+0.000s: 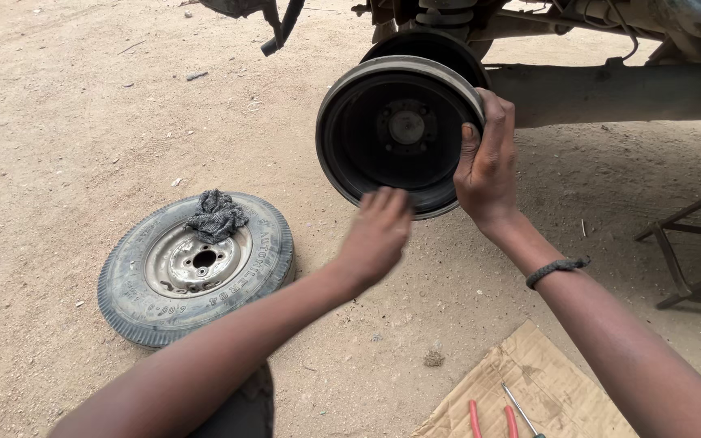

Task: The person wipes the inside of a brake drum using a cloth while it is attached to an axle.

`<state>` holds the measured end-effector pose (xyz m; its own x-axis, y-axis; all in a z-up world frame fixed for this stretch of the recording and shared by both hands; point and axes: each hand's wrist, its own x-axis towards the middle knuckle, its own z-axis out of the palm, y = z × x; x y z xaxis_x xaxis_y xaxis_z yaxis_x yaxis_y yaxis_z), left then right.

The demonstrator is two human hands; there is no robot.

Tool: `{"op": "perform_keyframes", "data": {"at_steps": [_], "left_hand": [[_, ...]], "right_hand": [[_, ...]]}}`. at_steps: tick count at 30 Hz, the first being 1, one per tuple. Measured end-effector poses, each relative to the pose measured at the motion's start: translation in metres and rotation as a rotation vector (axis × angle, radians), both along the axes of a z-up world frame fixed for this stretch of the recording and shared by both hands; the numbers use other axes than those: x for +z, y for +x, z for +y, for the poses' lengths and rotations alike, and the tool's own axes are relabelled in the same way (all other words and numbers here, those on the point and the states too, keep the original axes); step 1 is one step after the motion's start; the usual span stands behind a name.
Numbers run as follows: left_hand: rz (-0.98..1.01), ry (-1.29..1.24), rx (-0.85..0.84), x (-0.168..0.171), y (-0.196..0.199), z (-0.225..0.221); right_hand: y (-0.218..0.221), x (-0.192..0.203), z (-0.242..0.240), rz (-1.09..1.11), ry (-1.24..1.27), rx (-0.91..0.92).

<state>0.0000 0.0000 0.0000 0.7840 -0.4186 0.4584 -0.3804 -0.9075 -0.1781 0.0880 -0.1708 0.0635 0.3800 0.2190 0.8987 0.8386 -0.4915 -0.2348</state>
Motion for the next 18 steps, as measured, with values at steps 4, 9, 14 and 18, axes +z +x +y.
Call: {"op": "perform_keyframes", "data": {"at_steps": [4, 9, 14, 18], "left_hand": [[0.052, -0.346, -0.046, 0.021, -0.006, -0.041], [-0.009, 0.001, -0.099, 0.022, 0.002, 0.027], [-0.07, -0.047, -0.017, 0.027, -0.007, 0.015], [0.097, -0.404, -0.053, 0.036, -0.013, -0.044]], "right_hand": [[-0.005, 0.004, -0.001, -0.03, -0.013, -0.019], [-0.006, 0.01, -0.006, -0.054, -0.077, 0.003], [-0.004, 0.006, -0.008, -0.011, -0.056, -0.016], [-0.003, 0.0, -0.001, -0.038, 0.003, -0.02]]}}
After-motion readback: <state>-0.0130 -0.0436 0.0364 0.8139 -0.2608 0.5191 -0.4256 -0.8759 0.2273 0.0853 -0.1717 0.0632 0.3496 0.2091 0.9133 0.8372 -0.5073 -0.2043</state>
